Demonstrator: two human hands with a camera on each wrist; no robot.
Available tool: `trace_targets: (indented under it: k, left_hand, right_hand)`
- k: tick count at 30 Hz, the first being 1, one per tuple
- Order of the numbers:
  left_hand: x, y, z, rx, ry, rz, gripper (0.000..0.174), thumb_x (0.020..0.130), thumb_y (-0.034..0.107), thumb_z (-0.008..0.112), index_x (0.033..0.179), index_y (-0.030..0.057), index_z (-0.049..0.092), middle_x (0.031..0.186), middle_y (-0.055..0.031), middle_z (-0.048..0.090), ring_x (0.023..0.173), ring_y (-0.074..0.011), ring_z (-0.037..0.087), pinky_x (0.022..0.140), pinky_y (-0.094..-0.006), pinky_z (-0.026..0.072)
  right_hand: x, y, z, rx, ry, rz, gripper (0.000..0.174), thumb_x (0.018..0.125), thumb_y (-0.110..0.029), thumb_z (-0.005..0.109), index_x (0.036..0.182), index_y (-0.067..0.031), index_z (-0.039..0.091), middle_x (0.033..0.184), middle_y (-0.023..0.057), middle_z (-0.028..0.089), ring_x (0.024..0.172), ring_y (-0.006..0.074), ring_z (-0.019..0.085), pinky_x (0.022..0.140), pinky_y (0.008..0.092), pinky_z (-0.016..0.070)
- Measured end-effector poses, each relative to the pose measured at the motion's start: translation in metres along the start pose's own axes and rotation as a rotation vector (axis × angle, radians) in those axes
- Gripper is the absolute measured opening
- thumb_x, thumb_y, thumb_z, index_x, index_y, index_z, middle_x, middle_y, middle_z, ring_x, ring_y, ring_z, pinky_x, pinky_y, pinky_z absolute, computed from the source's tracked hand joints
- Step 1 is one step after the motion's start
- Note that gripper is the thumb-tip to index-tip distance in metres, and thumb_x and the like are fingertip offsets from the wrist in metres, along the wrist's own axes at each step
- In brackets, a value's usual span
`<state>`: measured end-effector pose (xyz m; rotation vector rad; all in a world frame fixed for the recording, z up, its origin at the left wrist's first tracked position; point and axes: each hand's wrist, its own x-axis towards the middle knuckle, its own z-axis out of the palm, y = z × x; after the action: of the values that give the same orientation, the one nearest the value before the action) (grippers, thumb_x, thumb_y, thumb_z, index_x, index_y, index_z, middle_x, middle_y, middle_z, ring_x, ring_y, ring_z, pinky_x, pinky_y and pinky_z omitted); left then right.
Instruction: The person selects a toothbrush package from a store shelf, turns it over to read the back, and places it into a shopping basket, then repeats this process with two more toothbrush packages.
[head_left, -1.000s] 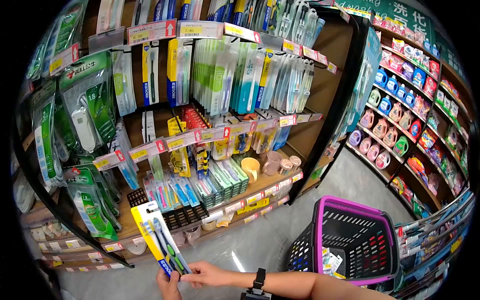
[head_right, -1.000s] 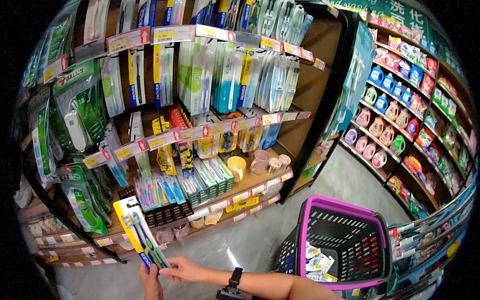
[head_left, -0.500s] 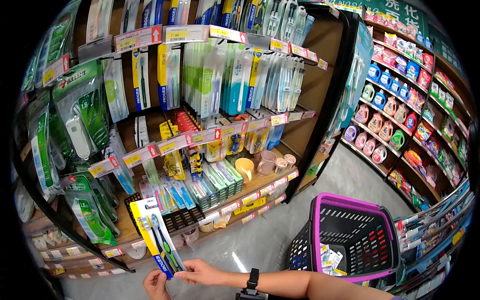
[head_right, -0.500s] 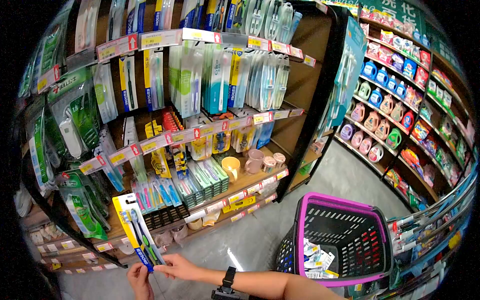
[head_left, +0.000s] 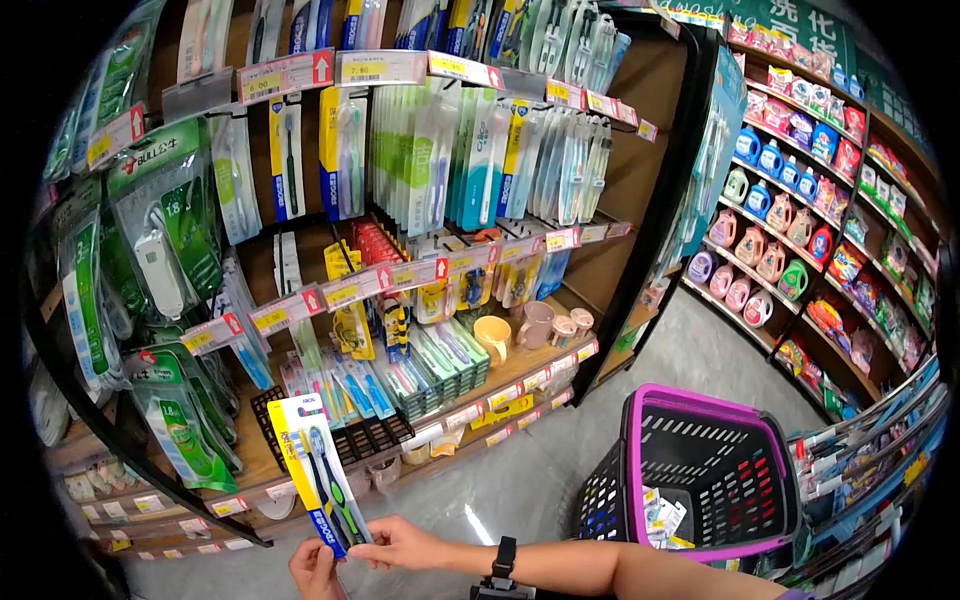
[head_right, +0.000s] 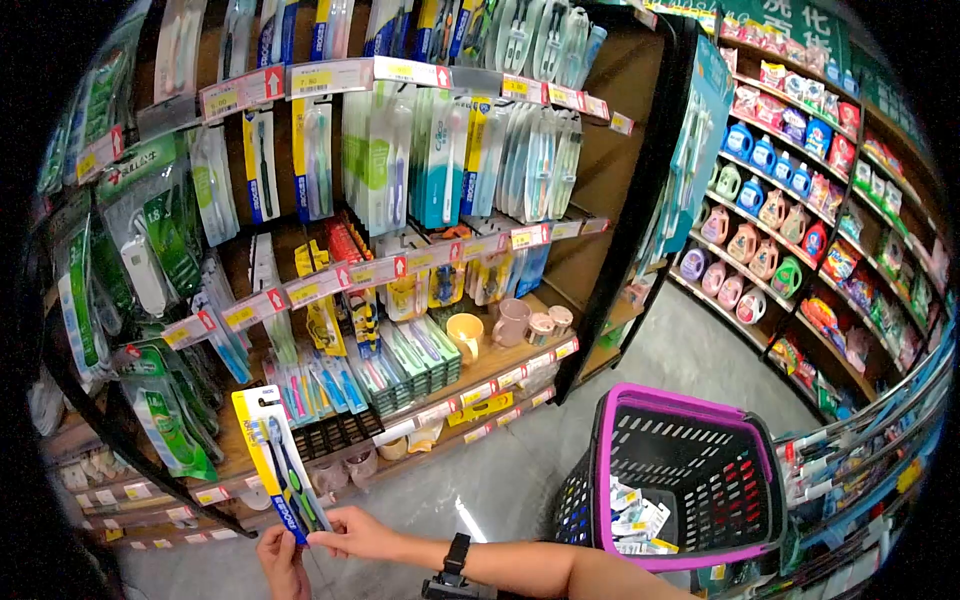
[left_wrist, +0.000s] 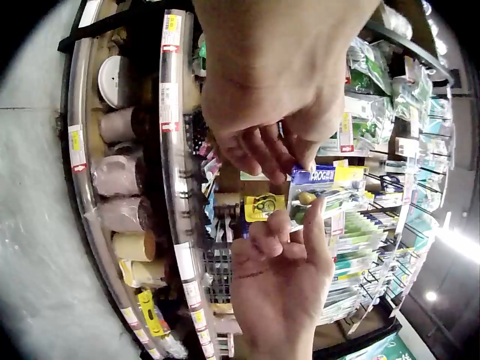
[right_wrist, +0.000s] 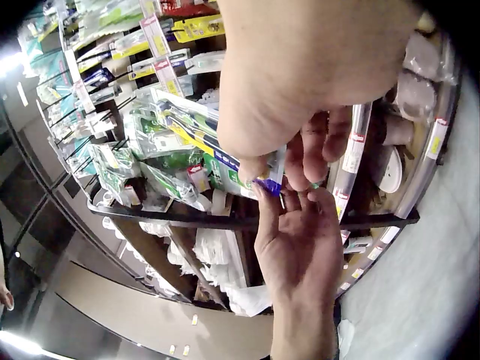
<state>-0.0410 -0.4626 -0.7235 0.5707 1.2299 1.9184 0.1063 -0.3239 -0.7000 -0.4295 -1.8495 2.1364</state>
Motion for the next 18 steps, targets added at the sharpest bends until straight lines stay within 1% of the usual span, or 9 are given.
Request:
trace_targets:
  k: [5, 8, 9, 11, 13, 14, 15, 16, 18]
  left_hand:
    - [0.005, -0.005, 0.004, -0.033, 0.072, -0.002, 0.017, 0.094, 0.006, 0.067, 0.109, -0.0010, 0.065, 0.099, -0.0052, 0.066, 0.084, -0.0143, 0.062, 0.077, -0.0258, 0.0503]
    - [0.002, 0.010, 0.015, -0.051, 0.055, -0.016, 0.017, 0.096, 0.009, 0.065, 0.111, 0.0001, 0.064, 0.099, -0.0051, 0.065, 0.085, -0.0146, 0.061, 0.077, -0.0277, 0.0504]
    - [0.002, 0.010, 0.014, -0.071, 0.067, -0.015, 0.017, 0.097, 0.010, 0.064, 0.111, 0.0006, 0.064, 0.099, -0.0050, 0.065, 0.086, -0.0144, 0.061, 0.077, -0.0281, 0.0503]
    - [0.004, 0.000, 0.013, -0.114, 0.100, -0.015, 0.017, 0.099, 0.012, 0.061, 0.112, 0.0017, 0.063, 0.099, -0.0046, 0.065, 0.088, -0.0139, 0.061, 0.078, -0.0288, 0.0500]
    - [0.010, -0.013, 0.009, -0.124, 0.109, -0.048, 0.024, 0.098, 0.017, 0.063, 0.116, 0.0006, 0.062, 0.103, -0.0077, 0.066, 0.093, -0.0183, 0.062, 0.083, -0.0322, 0.0499]
    - [0.007, -0.016, 0.003, -0.126, 0.120, -0.064, 0.028, 0.098, 0.020, 0.064, 0.118, 0.0001, 0.062, 0.106, -0.0092, 0.067, 0.096, -0.0205, 0.063, 0.085, -0.0339, 0.0498]
    - [0.005, -0.004, 0.020, -0.165, 0.104, -0.025, 0.022, 0.098, 0.020, 0.063, 0.112, 0.0030, 0.061, 0.095, -0.0030, 0.066, 0.085, -0.0118, 0.061, 0.075, -0.0285, 0.0491]
    - [0.006, -0.002, 0.024, -0.170, 0.104, -0.019, 0.024, 0.096, 0.017, 0.064, 0.114, 0.0022, 0.061, 0.098, -0.0043, 0.067, 0.087, -0.0127, 0.062, 0.076, -0.0281, 0.0496]
    - [0.007, -0.010, 0.017, -0.168, 0.133, -0.012, 0.028, 0.093, 0.012, 0.067, 0.118, 0.0006, 0.060, 0.104, -0.0071, 0.068, 0.092, -0.0144, 0.064, 0.079, -0.0274, 0.0507]
  right_hand:
    - [0.006, -0.001, 0.005, -0.017, 0.041, -0.012, 0.025, 0.098, -0.028, 0.066, 0.103, -0.0038, 0.069, 0.070, -0.0018, 0.059, 0.062, 0.0050, 0.054, 0.054, 0.0228, 0.0446]
    - [0.010, 0.001, 0.008, 0.005, 0.067, -0.027, 0.026, 0.098, -0.029, 0.066, 0.106, -0.0040, 0.069, 0.071, -0.0017, 0.059, 0.062, 0.0050, 0.054, 0.055, 0.0229, 0.0451]
    - [0.010, 0.002, 0.010, 0.017, 0.075, -0.031, 0.026, 0.098, -0.029, 0.066, 0.107, -0.0042, 0.070, 0.071, -0.0017, 0.060, 0.063, 0.0051, 0.054, 0.055, 0.0230, 0.0452]
    - [0.009, 0.006, 0.012, -0.022, 0.125, -0.032, 0.027, 0.097, -0.031, 0.067, 0.102, -0.0046, 0.070, 0.067, -0.0015, 0.059, 0.059, 0.0057, 0.054, 0.053, 0.0236, 0.0439]
    - [0.009, 0.006, 0.013, -0.120, 0.167, -0.038, 0.029, 0.096, -0.034, 0.068, 0.101, -0.0049, 0.071, 0.063, -0.0018, 0.057, 0.057, 0.0057, 0.052, 0.052, 0.0251, 0.0415]
    - [0.009, 0.005, 0.013, -0.146, 0.165, -0.032, 0.030, 0.096, -0.033, 0.068, 0.102, -0.0042, 0.071, 0.064, -0.0021, 0.058, 0.059, 0.0052, 0.051, 0.052, 0.0248, 0.0415]
    - [0.008, 0.004, 0.010, -0.173, 0.161, -0.026, 0.030, 0.095, -0.032, 0.069, 0.102, -0.0034, 0.071, 0.066, -0.0023, 0.059, 0.060, 0.0046, 0.051, 0.053, 0.0245, 0.0416]
    - [0.007, 0.001, 0.009, -0.198, 0.153, -0.016, 0.030, 0.095, -0.032, 0.070, 0.102, -0.0027, 0.070, 0.068, -0.0025, 0.060, 0.062, 0.0041, 0.051, 0.053, 0.0242, 0.0417]
    - [0.000, -0.014, 0.009, -0.315, 0.182, -0.007, 0.029, 0.095, -0.031, 0.070, 0.096, -0.0020, 0.070, 0.064, -0.0025, 0.059, 0.059, 0.0044, 0.048, 0.051, 0.0264, 0.0405]
